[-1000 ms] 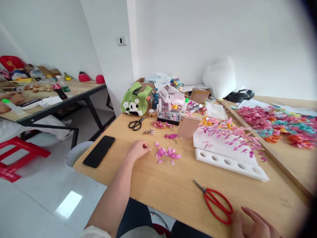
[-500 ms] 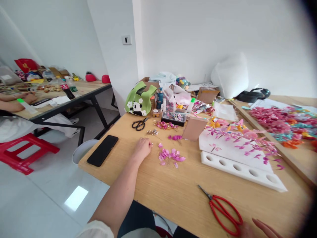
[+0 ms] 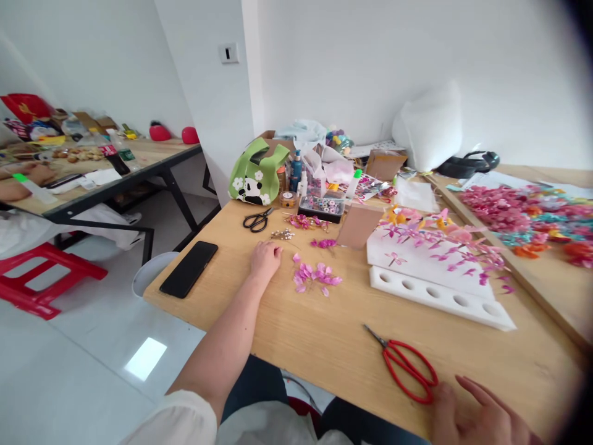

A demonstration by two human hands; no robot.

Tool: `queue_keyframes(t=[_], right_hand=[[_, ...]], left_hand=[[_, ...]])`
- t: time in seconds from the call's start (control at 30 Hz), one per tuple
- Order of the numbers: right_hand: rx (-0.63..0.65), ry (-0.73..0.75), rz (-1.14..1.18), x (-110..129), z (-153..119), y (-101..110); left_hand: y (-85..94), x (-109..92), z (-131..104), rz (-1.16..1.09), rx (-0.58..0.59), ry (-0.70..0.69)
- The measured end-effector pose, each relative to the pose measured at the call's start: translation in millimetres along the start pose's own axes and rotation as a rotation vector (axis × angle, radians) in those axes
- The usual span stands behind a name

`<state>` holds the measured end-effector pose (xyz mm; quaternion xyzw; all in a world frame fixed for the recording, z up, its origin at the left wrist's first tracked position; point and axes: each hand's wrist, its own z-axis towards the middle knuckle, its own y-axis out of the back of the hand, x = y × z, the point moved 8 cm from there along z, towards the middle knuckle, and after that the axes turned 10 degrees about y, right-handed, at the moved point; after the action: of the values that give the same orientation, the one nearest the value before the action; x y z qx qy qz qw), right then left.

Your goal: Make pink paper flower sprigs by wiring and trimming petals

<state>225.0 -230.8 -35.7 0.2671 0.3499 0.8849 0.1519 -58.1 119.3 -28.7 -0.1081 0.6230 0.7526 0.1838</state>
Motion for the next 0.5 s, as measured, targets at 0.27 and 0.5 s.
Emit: queue_keyframes(t=[0.27, 0.5], right_hand=[[0.092, 0.048, -0.059, 7.0, 10.3, 2.4], [0.071, 0.05, -0.092, 9.7, 11.2, 5.8]], left_hand=[[-1.2, 1.8, 0.9, 0.021, -0.006, 0.019], [-8.0, 4.8, 2.4, 0.046, 0.038, 0.036]])
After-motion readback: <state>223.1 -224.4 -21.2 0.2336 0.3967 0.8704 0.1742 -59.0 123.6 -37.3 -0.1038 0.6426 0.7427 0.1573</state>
